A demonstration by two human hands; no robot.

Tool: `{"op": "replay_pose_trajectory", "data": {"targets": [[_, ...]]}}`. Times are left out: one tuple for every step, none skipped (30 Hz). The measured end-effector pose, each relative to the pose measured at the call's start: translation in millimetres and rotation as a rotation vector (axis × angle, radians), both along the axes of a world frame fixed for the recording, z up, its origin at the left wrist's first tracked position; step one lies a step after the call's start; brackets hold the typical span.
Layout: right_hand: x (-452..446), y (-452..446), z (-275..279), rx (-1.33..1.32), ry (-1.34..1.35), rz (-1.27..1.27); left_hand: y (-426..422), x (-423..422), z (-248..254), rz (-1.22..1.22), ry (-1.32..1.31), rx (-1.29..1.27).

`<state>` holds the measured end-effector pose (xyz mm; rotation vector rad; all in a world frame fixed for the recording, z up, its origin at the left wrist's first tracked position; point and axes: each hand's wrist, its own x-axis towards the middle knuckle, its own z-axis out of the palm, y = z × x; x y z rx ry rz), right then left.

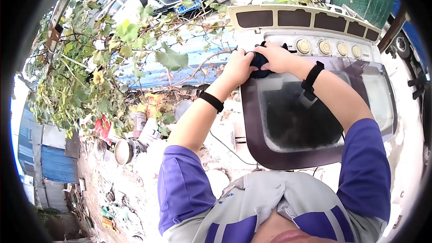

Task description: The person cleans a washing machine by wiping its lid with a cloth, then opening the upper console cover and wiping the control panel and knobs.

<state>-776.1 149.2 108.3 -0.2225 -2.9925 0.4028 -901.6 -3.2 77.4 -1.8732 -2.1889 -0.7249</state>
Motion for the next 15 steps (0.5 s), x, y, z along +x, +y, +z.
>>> {"op": "replay_pose_trajectory", "data": {"targets": [[-4.5, -5.2, -0.9, 0.007, 0.043, -0.044, 4.6, -10.4, -2.2, -0.008, 0.025, 0.024], [-9.8, -12.2, -0.6, 0.034, 0.111, -0.096, 11.8, -23.1, -8.5, 0.020, 0.045, 0.058], [-19.5, -12.4, -6.2, 0.070, 0.141, -0.132, 18.7, -33.0, -10.0, 0.037, 0.009, 0.049], [-29.1, -10.4, -11.1, 0.142, 0.211, -0.146, 24.9, -39.5, -9.9, 0.033, 0.032, 0.105], [-37.8, -7.2, -17.7, 0.211, 0.278, -0.161, 30.8, -44.5, -11.4, 0.029, 0.054, 0.158], [-47.9, -0.2, -25.2, 0.243, 0.369, -0.180, 36.4, -45.6, -9.4, 0.072, 0.076, 0.193], [-52.3, 4.5, -16.3, 0.244, 0.319, -0.181, 42.7, -47.4, -6.2, 0.115, 0.098, 0.227], [-57.0, 10.2, -8.5, 0.249, 0.308, -0.189, 49.3, -54.9, -1.8, 0.106, 0.058, 0.221], [-62.6, 15.5, -2.1, 0.255, 0.299, -0.196, 56.2, -59.1, 2.7, 0.135, 0.084, 0.235], [-69.4, 19.0, 2.6, 0.253, 0.263, -0.234, 62.1, -62.0, 5.7, 0.156, 0.056, 0.243], [-73.8, 22.1, 4.4, 0.246, 0.249, -0.245, 65.6, -63.5, 6.3, 0.179, 0.026, 0.247], [-76.1, 21.8, 5.6, 0.247, 0.235, -0.244, 66.2, -63.4, 4.6, 0.208, -0.051, 0.240], [-77.4, 20.6, 6.0, 0.246, 0.219, -0.242, 64.9, -63.7, 2.7, 0.221, -0.053, 0.245], [-78.7, 20.0, 6.2, 0.246, 0.205, -0.220, 60.4, -62.0, -1.3, 0.235, -0.071, 0.238], [-79.8, 16.6, 4.6, 0.254, 0.203, -0.189, 55.0, -59.4, -3.1, 0.242, -0.083, 0.229]]}}
